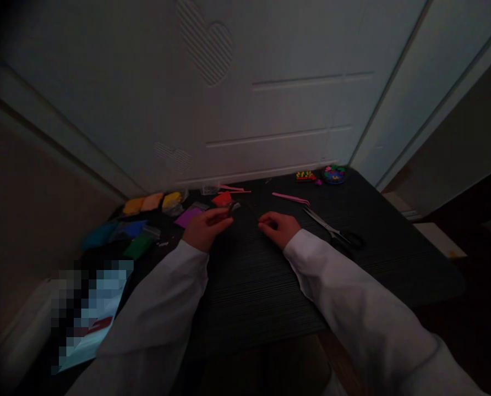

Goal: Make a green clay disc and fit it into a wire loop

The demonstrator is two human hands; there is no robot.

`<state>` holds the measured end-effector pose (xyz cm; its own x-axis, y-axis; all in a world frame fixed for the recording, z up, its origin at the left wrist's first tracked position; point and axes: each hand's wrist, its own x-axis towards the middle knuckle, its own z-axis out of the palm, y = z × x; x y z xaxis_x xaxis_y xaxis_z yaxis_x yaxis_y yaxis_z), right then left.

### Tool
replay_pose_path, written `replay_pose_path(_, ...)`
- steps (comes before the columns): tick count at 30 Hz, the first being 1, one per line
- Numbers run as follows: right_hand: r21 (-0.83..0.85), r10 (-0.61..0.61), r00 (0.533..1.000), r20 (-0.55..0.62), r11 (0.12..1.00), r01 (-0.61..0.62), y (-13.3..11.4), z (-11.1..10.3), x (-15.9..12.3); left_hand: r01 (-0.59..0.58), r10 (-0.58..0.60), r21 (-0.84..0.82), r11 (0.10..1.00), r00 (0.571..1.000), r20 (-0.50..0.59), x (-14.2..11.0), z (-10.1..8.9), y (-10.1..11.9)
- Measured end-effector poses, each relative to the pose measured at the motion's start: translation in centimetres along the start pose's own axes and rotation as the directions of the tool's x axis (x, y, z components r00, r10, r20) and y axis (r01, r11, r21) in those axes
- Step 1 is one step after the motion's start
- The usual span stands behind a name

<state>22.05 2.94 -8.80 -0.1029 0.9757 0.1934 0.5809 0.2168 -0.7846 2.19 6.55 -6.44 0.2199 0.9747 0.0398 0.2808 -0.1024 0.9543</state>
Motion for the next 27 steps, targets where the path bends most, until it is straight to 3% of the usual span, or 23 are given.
replay_pose_path(7, -0.072, -0.017, 1.000, -0.022, 0.997, 0.015, 0.2, -0.1, 0.1, -0.079, 0.087, 0.075, 0.994, 0.990, -0.108, 0.0, 0.1, 0.0)
replay_pose_path(27, -0.200, -0.071, 0.997, 0.023, 0.977, 0.074, 0.3, -0.3, 0.2, -0.096, 0.099, 0.085, 0.992, 0.995, -0.027, 0.1, 0.3, -0.9)
